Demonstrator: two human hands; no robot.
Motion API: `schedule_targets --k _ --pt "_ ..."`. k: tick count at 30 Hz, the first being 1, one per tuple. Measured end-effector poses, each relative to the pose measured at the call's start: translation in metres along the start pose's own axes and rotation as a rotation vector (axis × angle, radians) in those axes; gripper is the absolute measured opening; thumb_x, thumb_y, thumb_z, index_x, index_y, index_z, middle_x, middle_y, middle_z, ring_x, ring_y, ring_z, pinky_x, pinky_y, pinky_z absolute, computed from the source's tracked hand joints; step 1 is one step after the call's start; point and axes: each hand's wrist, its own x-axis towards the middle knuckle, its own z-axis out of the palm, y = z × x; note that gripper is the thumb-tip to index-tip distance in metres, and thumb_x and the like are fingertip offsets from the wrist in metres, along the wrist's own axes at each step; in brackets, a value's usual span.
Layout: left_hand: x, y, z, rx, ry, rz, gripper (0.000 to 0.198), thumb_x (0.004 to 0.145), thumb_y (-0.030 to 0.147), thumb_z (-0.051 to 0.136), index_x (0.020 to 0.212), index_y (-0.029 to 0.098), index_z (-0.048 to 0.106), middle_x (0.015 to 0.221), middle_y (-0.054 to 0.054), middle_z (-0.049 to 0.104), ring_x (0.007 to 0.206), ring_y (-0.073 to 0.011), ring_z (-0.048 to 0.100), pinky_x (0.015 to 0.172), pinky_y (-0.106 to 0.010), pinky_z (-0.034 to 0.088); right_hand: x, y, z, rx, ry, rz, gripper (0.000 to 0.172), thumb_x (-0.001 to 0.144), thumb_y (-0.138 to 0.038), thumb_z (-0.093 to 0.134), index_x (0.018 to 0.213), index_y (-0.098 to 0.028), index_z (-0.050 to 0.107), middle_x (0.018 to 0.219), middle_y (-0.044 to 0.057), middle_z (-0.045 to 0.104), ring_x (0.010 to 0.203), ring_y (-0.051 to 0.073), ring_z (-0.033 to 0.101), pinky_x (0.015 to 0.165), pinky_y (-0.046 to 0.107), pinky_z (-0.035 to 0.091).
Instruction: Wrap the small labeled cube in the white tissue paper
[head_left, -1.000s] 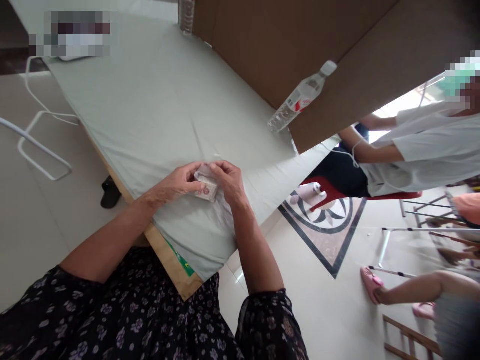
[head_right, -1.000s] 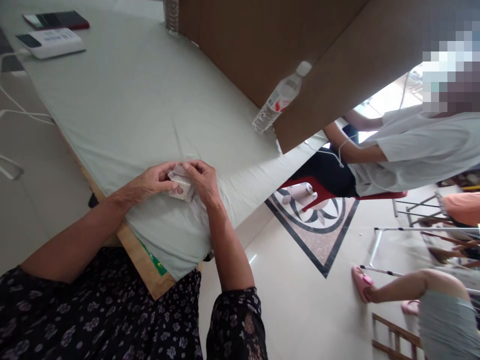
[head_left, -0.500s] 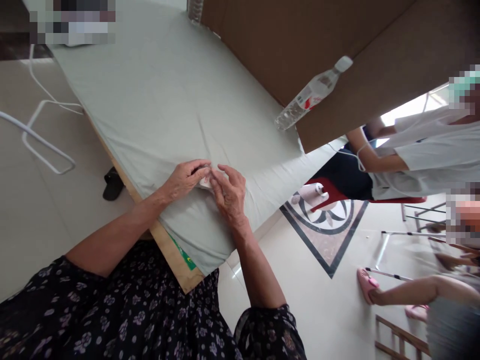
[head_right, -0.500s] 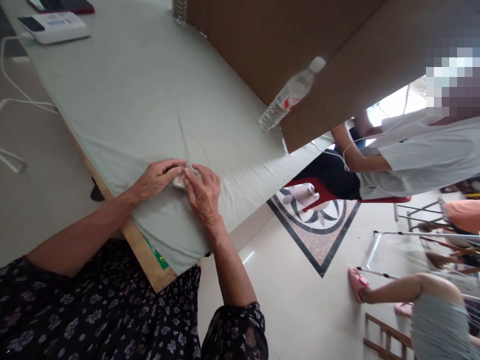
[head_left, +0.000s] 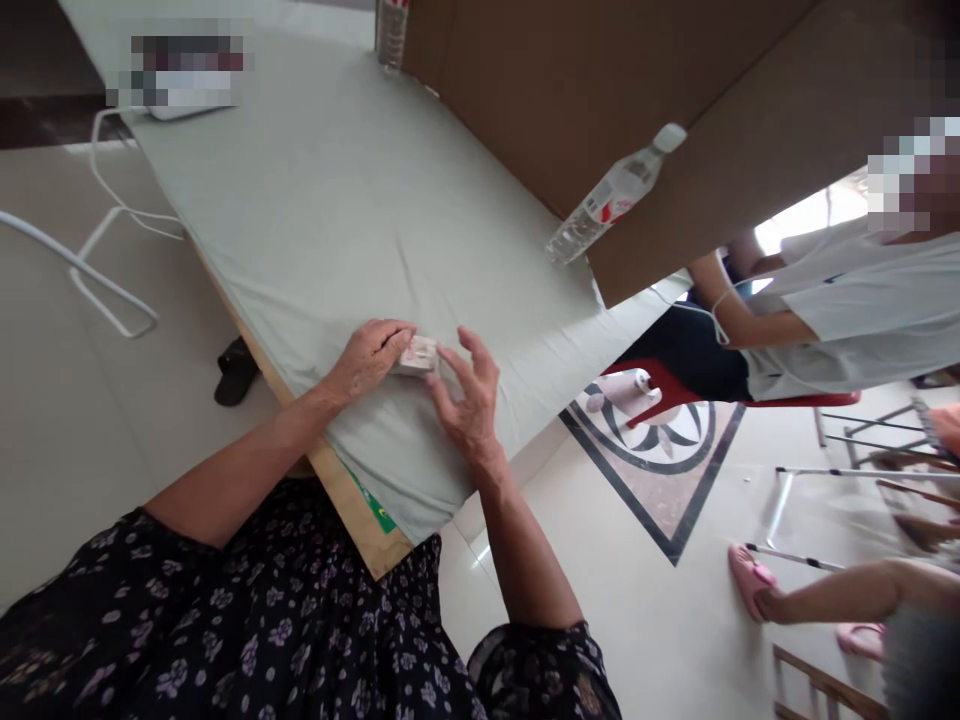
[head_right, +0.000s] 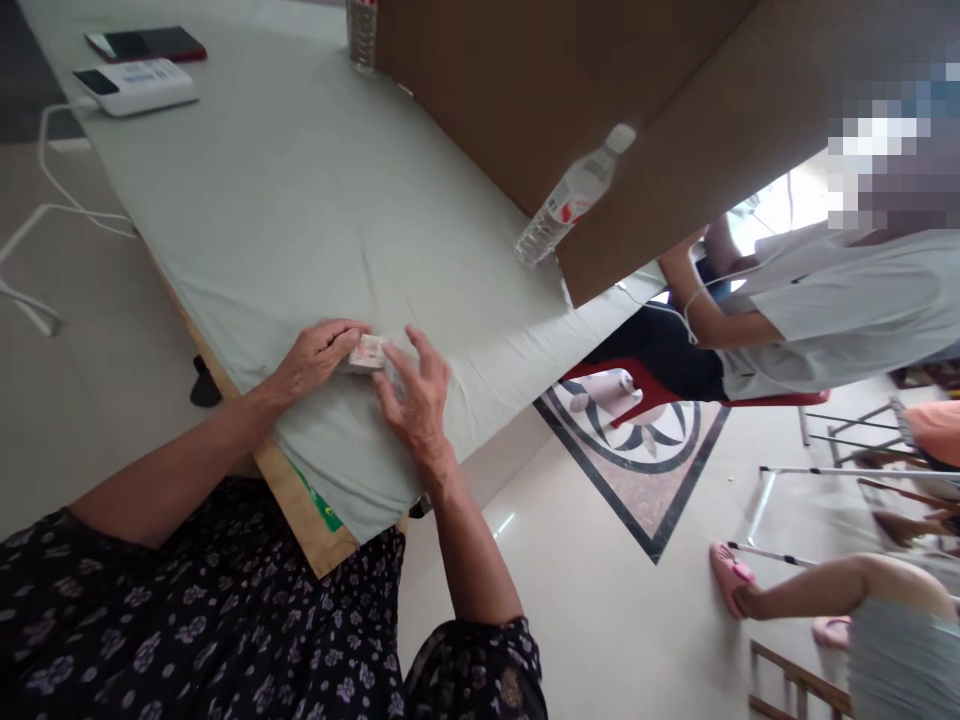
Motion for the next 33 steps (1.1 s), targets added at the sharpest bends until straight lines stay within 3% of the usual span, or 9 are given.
schedule_targets --k 3,7,12,16,19,25,27,31,33 --pt "-0.001 0.001 -0.002 -0.124 0.022 -0.069 0.049 0.097 0.054 0.049 0.111 0.017 0.078 0.110 -0.010 0.078 0.105 -0.0243 0.070 0.097 -0.035 0.056 -0.002 0.010 -0.009 0.127 0.079 0.096 0.034 0.099 -0.042 0.064 0.131 -0.030 0.068 0.155 0.012 0.055 0.142 0.029 0.057 0.115 0.056 0.050" --pt "-0.002 0.000 -0.004 -0.300 0.063 -0.155 0.050 0.090 0.052 0.058 0.119 0.014 0.074 0.116 -0.013 0.077 0.106 -0.0260 0.071 0.095 -0.039 0.058 0.001 0.023 -0.012 0.205 0.030 0.199 0.045 0.095 -0.049 0.068 0.136 -0.031 0.064 0.158 0.013 0.053 0.146 0.031 0.053 0.108 0.054 0.054" --pt "-0.003 -0.009 -0.015 -0.229 -0.044 -0.028 0.077 0.072 0.033 0.069 0.146 0.017 0.058 0.147 -0.017 0.065 0.140 -0.0352 0.058 0.119 -0.054 0.047 0.018 0.030 -0.005 0.269 -0.151 0.202 0.085 0.086 -0.065 0.076 0.157 -0.032 0.044 0.169 0.015 0.042 0.154 0.034 0.044 0.116 0.059 0.048" --pt "-0.006 -0.014 -0.020 -0.104 -0.158 0.077 0.092 0.072 0.030 0.070 0.160 0.019 0.043 0.164 -0.018 0.048 0.153 -0.0383 0.044 0.126 -0.058 0.037 0.028 0.032 0.004 0.266 -0.304 0.099 0.107 0.078 -0.074 0.079 0.164 -0.028 0.035 0.170 0.017 0.040 0.159 0.036 0.038 0.127 0.060 0.037" --pt "-0.008 -0.013 -0.019 -0.022 -0.201 0.104 0.093 0.075 0.031 0.070 0.162 0.016 0.039 0.163 -0.020 0.048 0.151 -0.0378 0.047 0.126 -0.056 0.038 0.027 0.031 0.008 0.182 -0.300 0.010 0.095 0.083 -0.072 0.075 0.161 -0.029 0.042 0.168 0.015 0.044 0.158 0.035 0.038 0.128 0.060 0.034" --pt "-0.008 -0.007 -0.013 0.054 -0.171 0.088 0.085 0.078 0.025 0.065 0.159 0.016 0.042 0.143 -0.014 0.066 0.131 -0.0304 0.063 0.116 -0.046 0.050 0.015 0.019 0.010 -0.065 -0.247 -0.097 0.044 0.098 -0.044 0.067 0.141 -0.035 0.064 0.164 0.009 0.050 0.154 0.034 0.045 0.124 0.060 0.038" --pt "-0.007 -0.005 -0.011 0.064 -0.155 0.080 0.084 0.077 0.024 0.065 0.158 0.016 0.044 0.137 -0.013 0.069 0.124 -0.0291 0.066 0.110 -0.044 0.053 0.014 0.018 0.010 -0.086 -0.212 -0.100 0.047 0.097 -0.044 0.068 0.143 -0.035 0.061 0.164 0.009 0.050 0.154 0.034 0.045 0.123 0.060 0.039" --pt "-0.007 -0.002 -0.011 0.063 -0.147 0.098 0.081 0.078 0.024 0.064 0.156 0.013 0.046 0.132 -0.014 0.071 0.117 -0.0269 0.069 0.103 -0.039 0.056 0.014 0.023 0.011 -0.030 -0.159 -0.068 0.076 0.092 -0.057 0.072 0.158 -0.031 0.045 0.168 0.013 0.043 0.156 0.034 0.041 0.124 0.059 0.039" --pt "-0.008 -0.001 -0.010 0.059 -0.140 0.109 0.080 0.079 0.023 0.063 0.156 0.011 0.046 0.132 -0.014 0.071 0.117 -0.0262 0.069 0.104 -0.038 0.056 0.015 0.027 0.013 -0.013 -0.182 -0.038 0.073 0.093 -0.058 0.071 0.156 -0.031 0.047 0.168 0.014 0.042 0.155 0.034 0.042 0.124 0.059 0.040"
